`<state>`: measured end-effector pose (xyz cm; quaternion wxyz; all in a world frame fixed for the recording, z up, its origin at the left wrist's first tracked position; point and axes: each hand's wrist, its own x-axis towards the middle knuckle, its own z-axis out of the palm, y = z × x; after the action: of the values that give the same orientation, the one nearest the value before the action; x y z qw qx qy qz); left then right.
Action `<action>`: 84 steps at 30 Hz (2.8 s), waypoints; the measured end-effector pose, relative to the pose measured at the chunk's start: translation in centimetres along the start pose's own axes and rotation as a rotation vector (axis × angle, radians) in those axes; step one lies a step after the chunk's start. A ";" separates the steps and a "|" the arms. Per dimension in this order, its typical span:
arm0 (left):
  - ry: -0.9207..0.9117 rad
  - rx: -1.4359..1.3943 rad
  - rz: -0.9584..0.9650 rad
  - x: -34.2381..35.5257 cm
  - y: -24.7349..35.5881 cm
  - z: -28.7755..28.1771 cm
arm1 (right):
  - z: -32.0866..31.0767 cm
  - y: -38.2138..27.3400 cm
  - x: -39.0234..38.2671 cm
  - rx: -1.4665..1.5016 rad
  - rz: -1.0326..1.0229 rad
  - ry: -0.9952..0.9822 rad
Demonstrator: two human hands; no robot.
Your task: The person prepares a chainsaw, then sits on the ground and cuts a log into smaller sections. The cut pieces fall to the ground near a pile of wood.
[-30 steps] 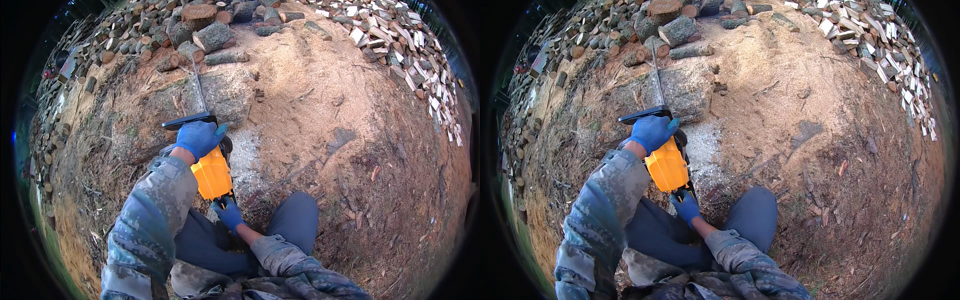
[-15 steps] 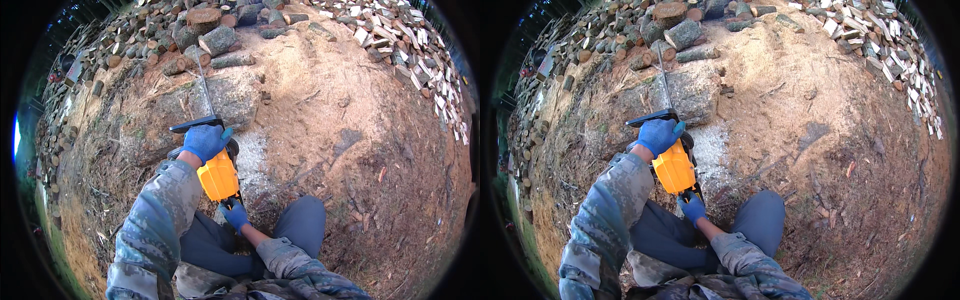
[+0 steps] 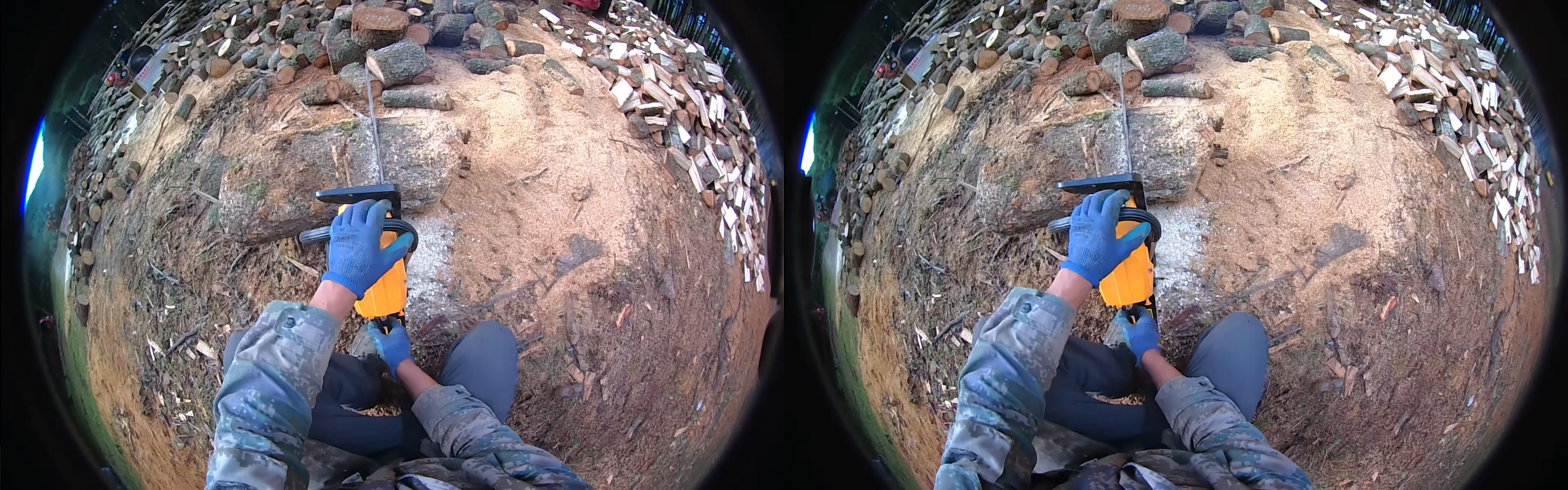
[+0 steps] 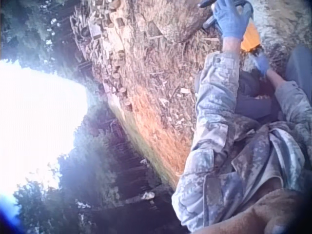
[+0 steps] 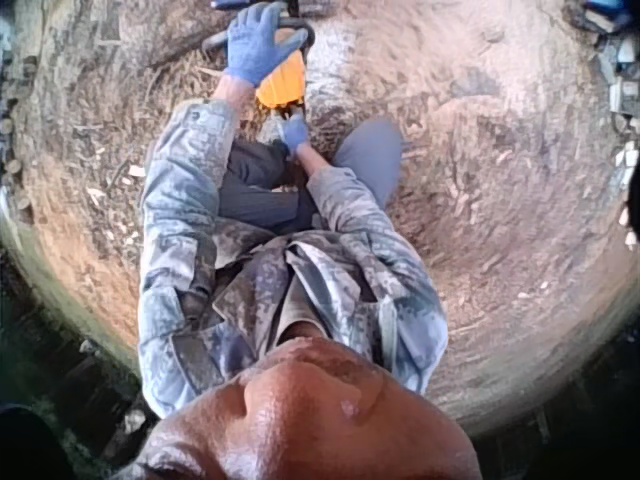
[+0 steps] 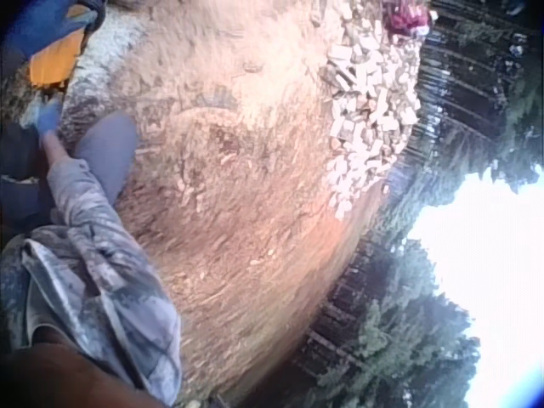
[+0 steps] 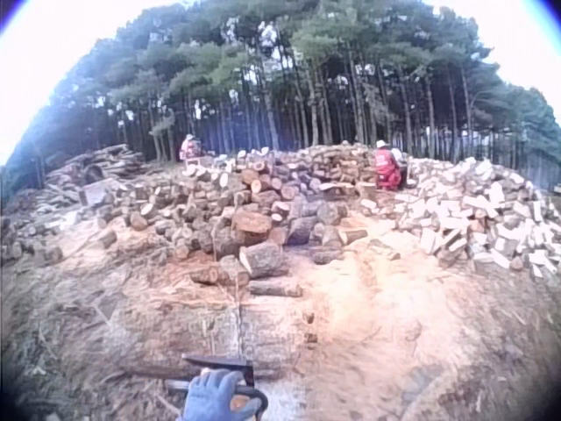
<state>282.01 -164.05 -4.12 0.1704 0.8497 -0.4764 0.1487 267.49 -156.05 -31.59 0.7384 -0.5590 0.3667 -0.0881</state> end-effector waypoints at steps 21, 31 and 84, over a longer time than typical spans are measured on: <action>-0.261 -1.339 -1.267 -20.7 -0.6 13.1 | -6.0 -1.6 3.5 -0.625 -0.080 -0.365; -0.274 -1.353 -1.396 -22.7 0.5 14.1 | -9.0 -25.5 -3.5 -0.993 -0.504 -0.323; -0.391 -0.807 -1.835 1.7 7.6 -5.0 | 4.4 -56.8 21.3 -1.516 -0.282 -0.789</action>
<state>275.94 -166.89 2.24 0.4114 0.7756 0.3241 -0.3522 301.42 -184.57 9.99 0.2219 -0.9306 -0.0294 0.2897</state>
